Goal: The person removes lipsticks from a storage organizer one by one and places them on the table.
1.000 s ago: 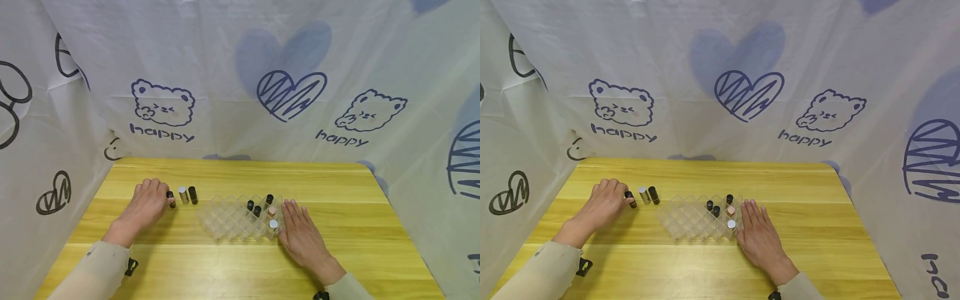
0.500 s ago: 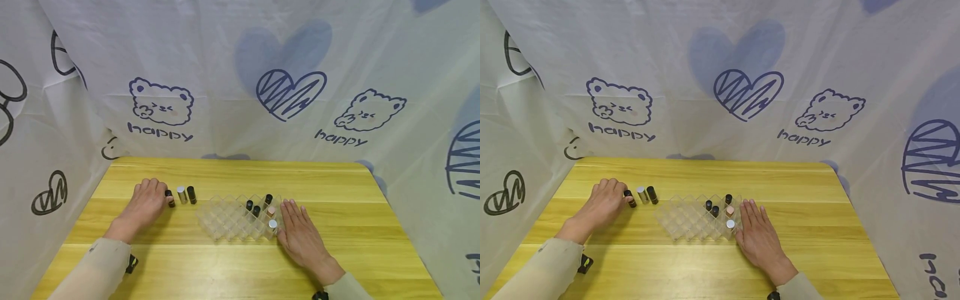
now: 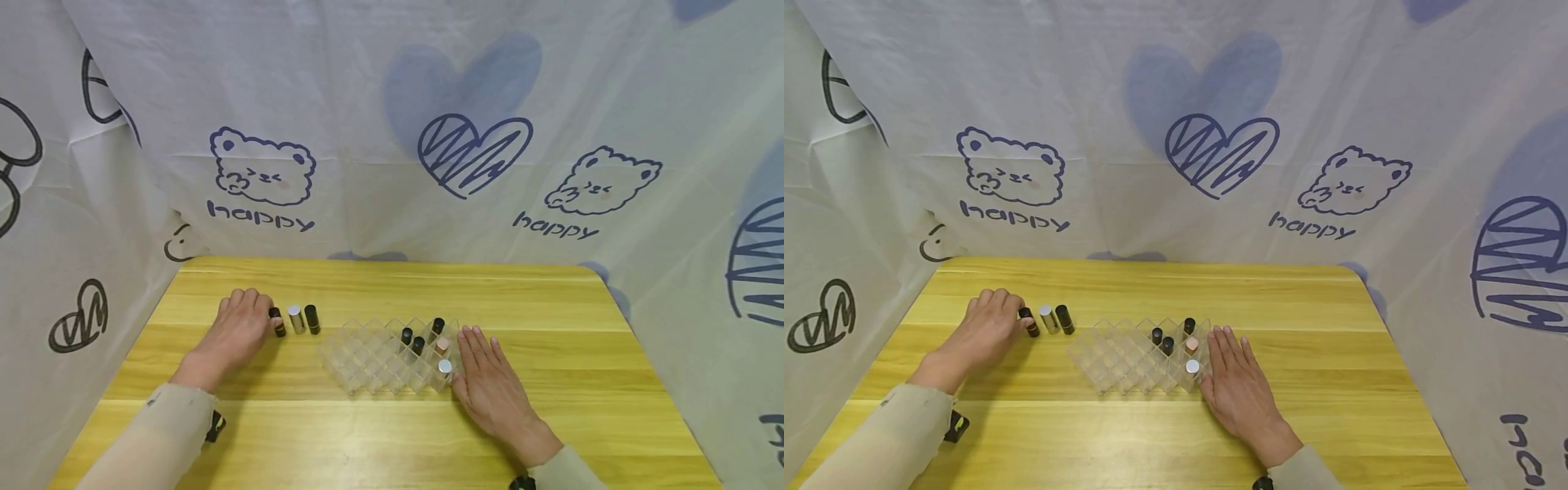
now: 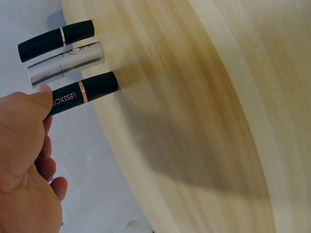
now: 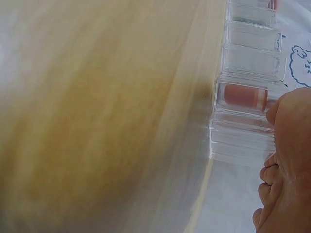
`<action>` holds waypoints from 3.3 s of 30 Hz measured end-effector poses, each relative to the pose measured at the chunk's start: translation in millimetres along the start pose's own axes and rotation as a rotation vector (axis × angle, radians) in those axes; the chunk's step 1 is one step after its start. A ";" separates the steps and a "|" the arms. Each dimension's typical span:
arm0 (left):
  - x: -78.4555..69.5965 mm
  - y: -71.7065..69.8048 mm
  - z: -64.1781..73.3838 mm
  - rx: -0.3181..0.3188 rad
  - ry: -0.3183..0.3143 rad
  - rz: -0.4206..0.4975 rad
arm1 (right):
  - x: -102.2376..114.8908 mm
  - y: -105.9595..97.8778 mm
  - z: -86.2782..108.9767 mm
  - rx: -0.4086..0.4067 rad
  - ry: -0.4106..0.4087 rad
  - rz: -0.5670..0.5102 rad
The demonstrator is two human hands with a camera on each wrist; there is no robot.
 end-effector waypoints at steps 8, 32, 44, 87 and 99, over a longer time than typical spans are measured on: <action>3.2 2.8 -3.0 -0.003 -0.002 -0.004 | 0.6 -0.5 0.0 -0.007 -0.003 -0.002; 3.3 0.9 -2.5 0.026 -0.031 0.016 | 0.7 -2.8 0.0 -0.006 -0.005 0.005; -10.4 -15.3 -5.6 -0.057 -0.080 0.028 | -0.4 -1.9 0.9 -0.006 -0.003 0.008; -193.5 14.5 -51.2 -0.127 0.345 -0.106 | -0.3 -2.6 0.2 -0.019 -0.011 0.002; -200.0 26.2 -57.7 -0.089 0.362 -0.228 | 0.0 -2.4 -0.2 -0.024 -0.016 0.000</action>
Point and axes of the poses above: each hand's wrist, its own z-axis away from the middle knuckle, its own y-axis out of the palm, x = y × z, the point moved 3 cm from there along -z, towards the middle knuckle, and after that the axes turned 2 degrees about -x, right-handed, at the moved point
